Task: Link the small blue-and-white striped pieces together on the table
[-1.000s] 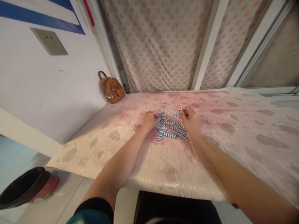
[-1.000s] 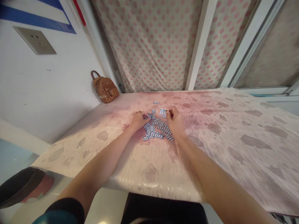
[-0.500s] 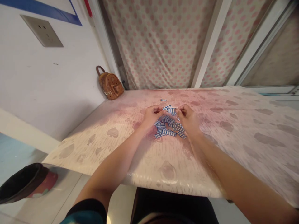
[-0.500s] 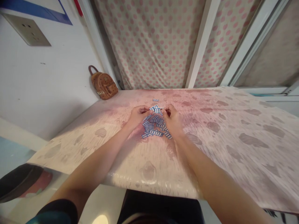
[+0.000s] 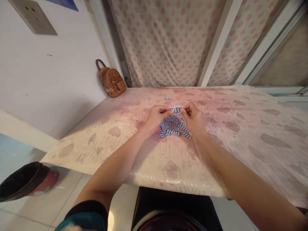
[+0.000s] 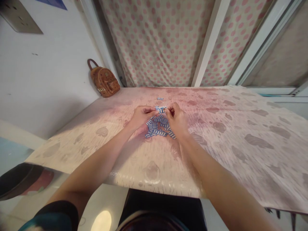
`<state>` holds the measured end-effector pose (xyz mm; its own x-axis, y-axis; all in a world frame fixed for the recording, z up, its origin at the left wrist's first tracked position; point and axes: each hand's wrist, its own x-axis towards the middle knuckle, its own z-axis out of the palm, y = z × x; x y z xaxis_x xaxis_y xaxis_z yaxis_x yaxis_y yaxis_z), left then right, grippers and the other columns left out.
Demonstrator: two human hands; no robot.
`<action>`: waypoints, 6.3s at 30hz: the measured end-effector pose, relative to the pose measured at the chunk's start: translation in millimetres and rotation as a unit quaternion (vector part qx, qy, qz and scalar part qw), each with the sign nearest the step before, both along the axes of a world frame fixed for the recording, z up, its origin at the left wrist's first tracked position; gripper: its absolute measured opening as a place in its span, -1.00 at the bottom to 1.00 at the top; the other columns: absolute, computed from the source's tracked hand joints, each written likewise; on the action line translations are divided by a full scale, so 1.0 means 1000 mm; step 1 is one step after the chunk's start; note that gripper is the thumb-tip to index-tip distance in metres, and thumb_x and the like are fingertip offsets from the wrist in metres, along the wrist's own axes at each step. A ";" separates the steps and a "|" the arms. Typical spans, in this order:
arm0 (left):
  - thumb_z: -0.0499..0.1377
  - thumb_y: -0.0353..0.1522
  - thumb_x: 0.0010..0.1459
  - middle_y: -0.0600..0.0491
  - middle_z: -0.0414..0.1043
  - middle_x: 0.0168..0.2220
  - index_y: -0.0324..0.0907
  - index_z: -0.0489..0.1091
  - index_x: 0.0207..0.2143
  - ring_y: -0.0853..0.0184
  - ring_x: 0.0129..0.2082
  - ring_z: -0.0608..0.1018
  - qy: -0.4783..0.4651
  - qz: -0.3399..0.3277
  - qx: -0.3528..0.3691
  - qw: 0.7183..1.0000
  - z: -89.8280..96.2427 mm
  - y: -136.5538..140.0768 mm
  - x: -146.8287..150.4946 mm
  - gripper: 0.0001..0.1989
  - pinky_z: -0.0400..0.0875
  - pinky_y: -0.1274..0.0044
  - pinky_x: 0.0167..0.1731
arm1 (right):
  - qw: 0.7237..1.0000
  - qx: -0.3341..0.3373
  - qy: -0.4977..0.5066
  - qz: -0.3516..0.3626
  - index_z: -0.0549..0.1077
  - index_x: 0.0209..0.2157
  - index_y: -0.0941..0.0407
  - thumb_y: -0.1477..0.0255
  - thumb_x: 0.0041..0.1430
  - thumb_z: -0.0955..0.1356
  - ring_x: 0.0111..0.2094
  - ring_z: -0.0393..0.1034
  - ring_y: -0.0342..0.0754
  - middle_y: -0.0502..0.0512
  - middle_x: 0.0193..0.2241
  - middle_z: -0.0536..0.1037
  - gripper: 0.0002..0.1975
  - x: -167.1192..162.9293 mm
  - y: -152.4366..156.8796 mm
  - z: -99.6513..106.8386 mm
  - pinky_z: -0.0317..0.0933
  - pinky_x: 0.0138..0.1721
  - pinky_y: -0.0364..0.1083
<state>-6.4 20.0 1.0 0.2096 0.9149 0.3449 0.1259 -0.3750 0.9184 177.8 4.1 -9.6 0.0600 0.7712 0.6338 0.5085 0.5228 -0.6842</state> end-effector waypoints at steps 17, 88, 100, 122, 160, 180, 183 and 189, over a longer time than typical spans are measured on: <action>0.34 -0.30 0.11 0.02 0.60 -0.43 -0.22 0.59 -0.44 0.37 -0.43 0.56 0.009 -0.022 -0.003 1.000 0.003 -0.002 -0.001 -0.84 0.39 0.56 -0.36 | 1.000 -0.006 -0.015 0.019 0.31 -0.37 0.04 0.28 0.26 0.33 -0.53 0.29 -0.08 -0.08 -0.56 0.38 -0.83 0.000 -0.002 -0.001 0.11 -0.45 -0.10; 0.22 -0.45 0.11 0.05 0.57 -0.44 -0.22 0.54 -0.46 0.35 -0.41 0.57 -0.009 0.175 0.068 0.982 -0.001 0.013 -0.017 -0.88 0.37 0.57 -0.39 | 0.949 -0.138 -0.203 0.196 0.49 -0.38 0.07 0.61 0.12 0.20 -0.31 0.48 0.00 0.01 -0.37 0.60 -0.73 0.001 -0.001 -0.008 0.28 -0.24 -0.06; 0.21 -0.48 0.12 0.06 0.58 -0.43 -0.24 0.56 -0.43 0.37 -0.42 0.56 0.001 0.183 0.051 0.982 0.003 0.008 -0.015 -0.88 0.35 0.61 -0.41 | 0.933 -0.061 -0.328 0.137 0.43 -0.28 0.11 0.41 0.20 0.40 -0.18 0.37 0.10 0.16 -0.24 0.47 -0.92 -0.011 0.003 -0.025 0.22 -0.16 0.01; 0.25 -0.45 0.13 0.01 0.60 -0.42 -0.25 0.58 -0.42 0.36 -0.44 0.56 0.042 0.109 0.034 0.993 0.000 -0.003 -0.006 -0.89 0.34 0.61 -0.43 | 0.995 0.022 -0.034 0.093 0.48 -0.26 0.08 0.38 0.27 0.23 -0.24 0.40 0.05 0.11 -0.29 0.50 -0.80 -0.003 -0.001 -0.001 0.22 -0.21 0.00; 0.31 -0.40 0.11 -0.02 0.62 -0.39 -0.26 0.61 -0.38 0.36 -0.43 0.57 0.014 0.001 -0.005 1.000 -0.001 -0.009 0.001 -0.91 0.40 0.57 -0.39 | 0.989 0.065 -0.127 0.031 0.31 -0.12 0.08 0.46 0.23 0.23 -0.23 0.41 0.13 0.19 -0.28 0.47 -0.82 -0.006 -0.007 0.002 0.32 -0.20 0.08; 0.28 -0.35 0.13 0.01 0.61 -0.42 -0.27 0.61 -0.38 0.37 -0.45 0.56 -0.022 0.067 -0.003 0.997 0.002 -0.011 0.004 -0.84 0.36 0.60 -0.43 | 0.943 0.131 -0.306 0.003 0.48 0.01 0.10 0.42 0.37 0.29 -0.12 0.35 0.24 0.21 -0.16 0.56 -0.76 -0.006 -0.015 0.014 0.17 -0.05 0.16; 0.28 -0.35 0.13 0.01 0.61 -0.40 -0.26 0.61 -0.37 0.37 -0.44 0.57 -0.021 0.068 -0.009 0.997 0.002 -0.010 0.004 -0.85 0.38 0.59 -0.42 | 0.946 0.128 -0.297 0.012 0.48 0.00 0.09 0.42 0.37 0.29 -0.12 0.37 0.23 0.20 -0.15 0.57 -0.77 -0.006 -0.013 0.013 0.18 -0.05 0.16; 0.28 -0.38 0.13 0.00 0.62 -0.39 -0.26 0.61 -0.37 0.36 -0.42 0.58 -0.039 0.078 0.023 0.996 0.001 -0.010 0.006 -0.88 0.40 0.58 -0.38 | 0.971 0.112 -0.212 0.008 0.44 0.01 0.11 0.33 0.32 0.32 -0.10 0.42 0.25 0.25 -0.12 0.58 -0.72 -0.009 -0.012 0.007 0.22 -0.03 0.18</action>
